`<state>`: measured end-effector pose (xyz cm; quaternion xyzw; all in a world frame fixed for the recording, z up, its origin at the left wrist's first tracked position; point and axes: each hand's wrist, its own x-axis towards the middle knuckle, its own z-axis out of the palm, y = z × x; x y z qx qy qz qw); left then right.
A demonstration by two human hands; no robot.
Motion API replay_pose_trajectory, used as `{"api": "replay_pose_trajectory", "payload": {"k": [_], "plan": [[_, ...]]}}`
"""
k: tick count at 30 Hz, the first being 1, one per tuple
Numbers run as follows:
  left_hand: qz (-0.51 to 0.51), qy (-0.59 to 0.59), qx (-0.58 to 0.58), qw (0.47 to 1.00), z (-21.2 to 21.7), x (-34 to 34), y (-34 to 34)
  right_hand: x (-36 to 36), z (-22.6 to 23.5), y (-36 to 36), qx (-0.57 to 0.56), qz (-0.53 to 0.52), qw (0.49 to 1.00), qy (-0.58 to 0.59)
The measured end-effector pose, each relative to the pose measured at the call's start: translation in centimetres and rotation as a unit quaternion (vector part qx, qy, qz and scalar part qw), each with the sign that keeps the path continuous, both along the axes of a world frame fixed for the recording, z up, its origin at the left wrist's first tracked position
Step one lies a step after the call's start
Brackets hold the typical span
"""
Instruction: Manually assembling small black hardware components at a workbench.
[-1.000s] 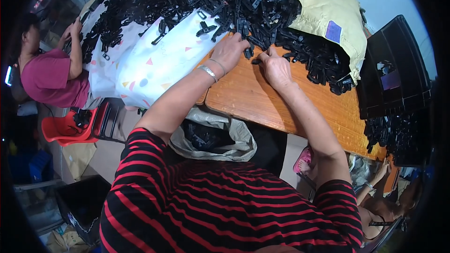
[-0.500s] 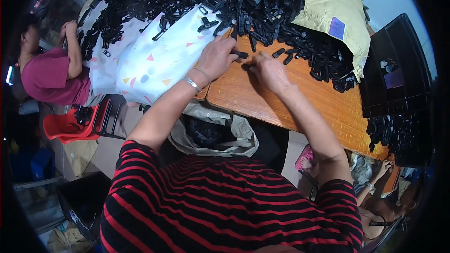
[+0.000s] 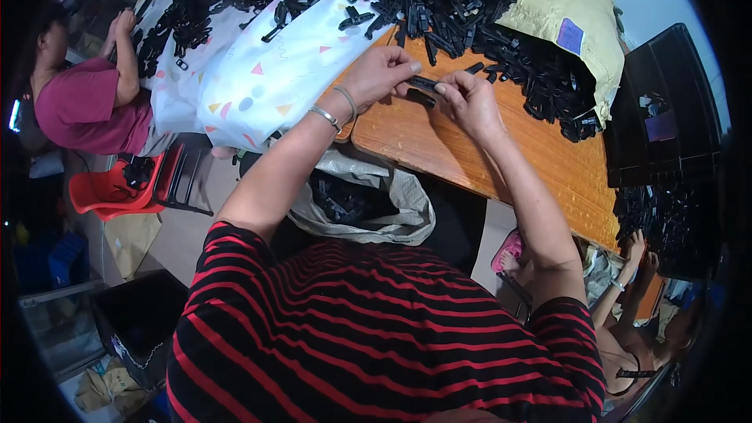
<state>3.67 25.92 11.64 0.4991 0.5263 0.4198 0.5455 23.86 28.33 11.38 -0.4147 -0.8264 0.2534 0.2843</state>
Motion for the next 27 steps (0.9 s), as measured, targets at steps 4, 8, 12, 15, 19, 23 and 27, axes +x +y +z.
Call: {"api": "replay_pose_trajectory", "payload": {"k": [4, 8, 12, 15, 19, 23, 27], "plan": [[-0.012, 0.014, 0.033, 0.999, -1.2, 0.8, -0.3, 0.5, -1.7, -0.2, -0.27, -0.044, 0.953, 0.131], [0.004, 0.062, 0.059, 0.996, -2.1, 1.1, -0.2, 0.3, -2.1, -0.3, -0.339, -0.065, 0.925, 0.158], [0.02, 0.098, 0.049, 0.994, -2.4, 1.3, -0.2, 0.1, -2.1, -0.1, -0.348, -0.08, 0.923, 0.142], [0.032, 0.147, 0.044, 0.988, -2.7, 1.2, -0.1, -0.1, -2.0, 0.0, -0.368, -0.087, 0.914, 0.147], [0.045, 0.266, 0.093, 0.958, -2.7, 1.2, 0.1, -0.3, -2.0, 1.4, -0.359, -0.081, 0.925, 0.093], [0.025, 0.326, 0.045, 0.944, -1.9, 1.2, 0.4, -0.6, -1.2, 1.3, -0.346, -0.085, 0.933, 0.038], [-0.012, 0.348, 0.048, 0.936, -1.8, 1.0, -0.5, -0.4, -1.3, 0.5, -0.338, -0.082, 0.937, 0.046]]}}
